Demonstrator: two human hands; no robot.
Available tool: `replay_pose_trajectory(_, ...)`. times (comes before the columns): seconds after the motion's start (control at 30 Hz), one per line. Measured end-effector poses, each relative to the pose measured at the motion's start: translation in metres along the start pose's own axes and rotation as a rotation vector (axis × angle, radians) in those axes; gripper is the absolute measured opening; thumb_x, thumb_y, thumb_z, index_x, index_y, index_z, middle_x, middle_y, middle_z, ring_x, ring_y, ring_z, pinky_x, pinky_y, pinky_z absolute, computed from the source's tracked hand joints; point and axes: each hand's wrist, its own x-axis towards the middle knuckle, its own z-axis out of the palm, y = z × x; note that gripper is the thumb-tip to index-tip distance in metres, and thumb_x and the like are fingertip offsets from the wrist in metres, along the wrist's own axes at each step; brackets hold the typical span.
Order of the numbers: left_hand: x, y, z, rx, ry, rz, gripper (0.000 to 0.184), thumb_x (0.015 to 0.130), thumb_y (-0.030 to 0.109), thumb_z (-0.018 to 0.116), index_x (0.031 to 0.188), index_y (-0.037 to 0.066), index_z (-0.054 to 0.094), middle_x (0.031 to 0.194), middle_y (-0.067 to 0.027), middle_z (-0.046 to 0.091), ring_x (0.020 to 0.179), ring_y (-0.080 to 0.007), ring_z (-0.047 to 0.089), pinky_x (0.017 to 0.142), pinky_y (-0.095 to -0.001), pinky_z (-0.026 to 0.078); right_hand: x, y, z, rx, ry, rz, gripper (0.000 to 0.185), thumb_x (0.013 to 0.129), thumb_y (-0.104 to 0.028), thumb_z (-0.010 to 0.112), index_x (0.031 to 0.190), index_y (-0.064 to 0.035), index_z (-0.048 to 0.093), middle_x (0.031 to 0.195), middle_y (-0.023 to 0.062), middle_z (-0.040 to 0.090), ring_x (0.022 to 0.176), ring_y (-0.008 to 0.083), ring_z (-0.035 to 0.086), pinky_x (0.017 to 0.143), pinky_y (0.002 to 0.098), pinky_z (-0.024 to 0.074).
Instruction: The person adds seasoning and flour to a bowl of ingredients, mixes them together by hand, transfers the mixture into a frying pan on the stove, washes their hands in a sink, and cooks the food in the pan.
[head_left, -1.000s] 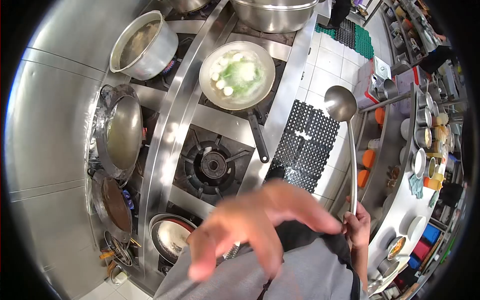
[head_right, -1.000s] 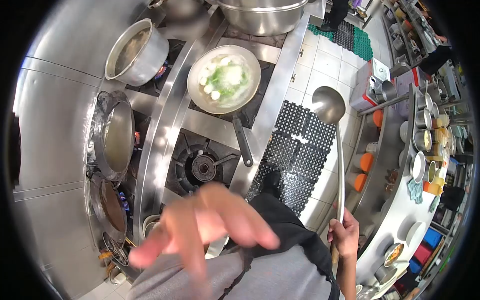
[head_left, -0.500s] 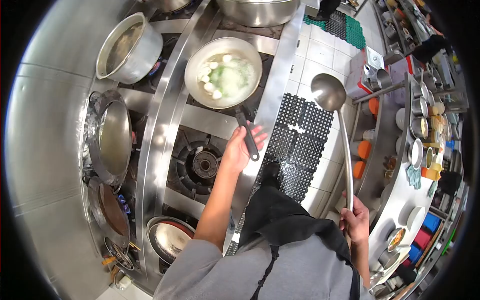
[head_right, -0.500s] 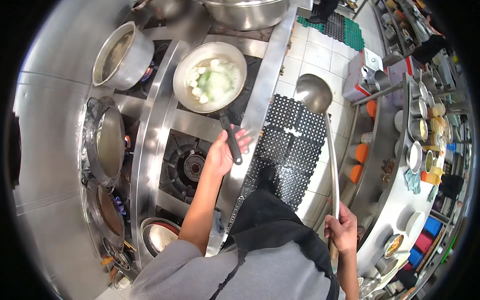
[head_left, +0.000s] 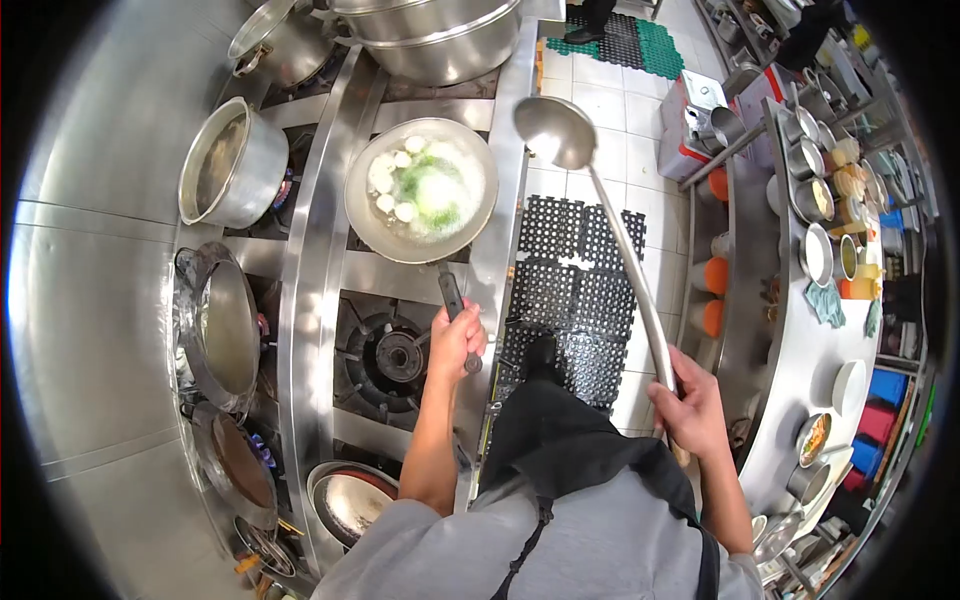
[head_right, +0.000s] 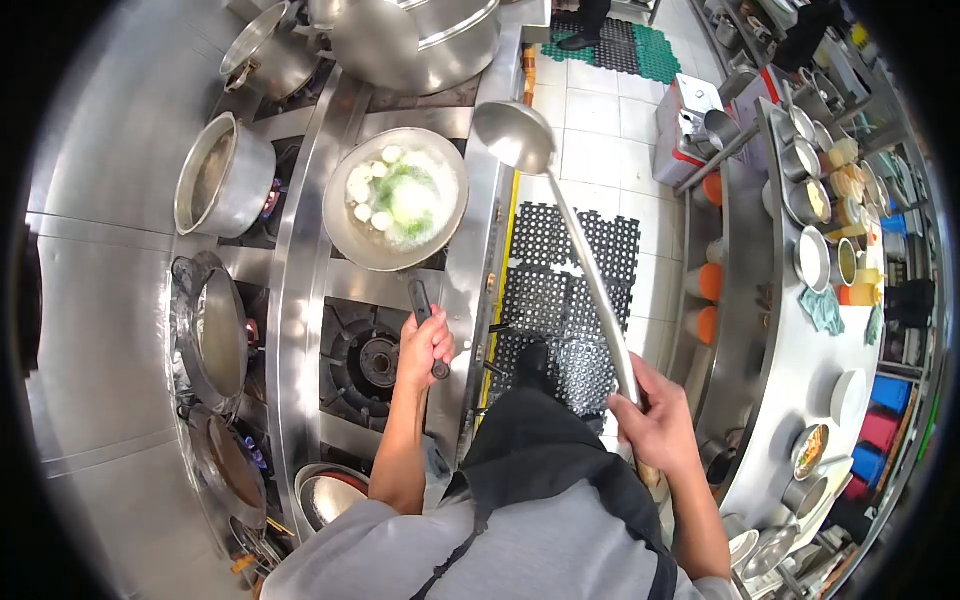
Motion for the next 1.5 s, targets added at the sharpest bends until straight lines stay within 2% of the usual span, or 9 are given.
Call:
replay_pose_trajectory(0.13,-0.047,-0.010,0.032,0.001,-0.062,-0.090,0.013,0.099,0.012,0.063,0.102,0.012,0.051,0.063,0.0043,0.040,0.045,-0.0084,0.041,0.040,-0.0283,0.040,0.007,-0.008,-0.006,-0.212,-0.007,-0.131,0.053,0.089,-0.008,0.068,0.140,0.0024,0.057,0.072,0.0072,0.062,0.058,0.0121,0.060,0.058,0.0304,0.0508)
replay_pose_trajectory(0.23,-0.084,-0.028,0.059,0.045,-0.134,-0.143,0.012,0.100,0.012,0.062,0.101,0.012,0.050,0.063,0.0047,0.040,0.044,-0.0075,0.040,0.039,-0.0277,0.040,0.010,0.008,-0.020,-0.441,0.067,-0.258,0.056,0.087,-0.015,0.070,0.139,0.0026,0.057,0.082,0.0261,0.068,0.070,0.0356,0.070,0.071,0.0416,0.0541)
replay_pose_trajectory(0.33,-0.114,-0.055,0.080,0.075,-0.234,-0.184,0.013,0.100,0.013,0.061,0.099,0.012,0.049,0.064,0.0049,0.040,0.044,-0.0069,0.040,0.040,-0.0275,0.040,0.004,0.027,-0.044,-0.610,0.134,-0.396,0.054,0.087,-0.014,0.068,0.138,0.0002,0.058,0.084,0.0278,0.069,0.079,0.0453,0.068,0.074,0.0458,0.0541)
replay_pose_trajectory(0.5,-0.148,-0.097,0.124,0.176,-0.383,-0.268,0.015,0.100,0.014,0.063,0.100,0.013,0.048,0.063,0.0055,0.041,0.044,-0.0068,0.041,0.041,-0.0273,0.040,-0.043,0.063,-0.113,-0.075,-0.284,0.000,0.037,0.098,-0.012,0.062,0.134,-0.0025,0.062,0.075,-0.0010,0.059,0.049,0.0079,0.054,0.048,0.0239,0.0443)
replay_pose_trajectory(0.87,-0.203,-0.178,0.219,0.457,-0.579,-0.452,0.017,0.098,0.018,0.065,0.101,0.013,0.049,0.061,0.0067,0.036,0.045,-0.0073,0.038,0.040,-0.0282,0.035,-0.226,0.149,-0.211,1.136,-0.455,0.274,0.031,0.105,-0.020,0.059,0.129,-0.0015,0.061,0.082,-0.0019,0.059,0.062,0.0075,0.055,0.051,0.0220,0.0460)
replay_pose_trajectory(1.0,-0.208,-0.194,0.259,0.608,-0.719,-0.400,0.010,0.101,0.017,0.060,0.099,0.012,0.051,0.059,0.0064,0.034,0.041,-0.0065,0.034,0.038,-0.0266,0.035,-0.289,0.155,-0.223,1.023,-0.198,0.058,0.027,0.102,-0.028,0.064,0.112,-0.0028,0.066,0.087,-0.0011,0.058,0.072,0.0090,0.054,0.060,0.0252,0.0468)
replay_pose_trajectory(1.03,-0.212,-0.197,0.272,0.605,-0.737,-0.415,0.010,0.101,0.016,0.059,0.099,0.011,0.051,0.060,0.0059,0.035,0.041,-0.0066,0.035,0.038,-0.0265,0.035,-0.298,0.140,-0.228,1.019,-0.129,0.191,0.041,0.103,-0.022,0.063,0.134,0.0036,0.056,0.087,0.0003,0.057,0.061,0.0092,0.051,0.054,0.0255,0.0432)
replay_pose_trajectory(1.4,-0.185,-0.240,0.429,0.793,-1.026,-0.569,0.015,0.099,0.018,0.062,0.102,0.011,0.049,0.062,0.0040,0.039,0.042,-0.0082,0.038,0.040,-0.0284,0.036,-0.344,0.147,-0.295,1.272,0.274,0.055,0.026,0.100,-0.023,0.068,0.114,-0.0019,0.066,0.080,0.0011,0.059,0.058,0.0120,0.055,0.050,0.0286,0.0448)
replay_pose_trajectory(1.5,-0.154,-0.260,0.474,0.845,-1.123,-0.664,0.016,0.099,0.017,0.062,0.103,0.011,0.047,0.063,0.0039,0.039,0.044,-0.0082,0.039,0.043,-0.0291,0.038,-0.333,0.147,-0.317,1.419,0.343,-0.018,0.035,0.102,-0.017,0.060,0.130,0.0049,0.058,0.079,0.0020,0.059,0.052,0.0111,0.053,0.044,0.0276,0.0438)
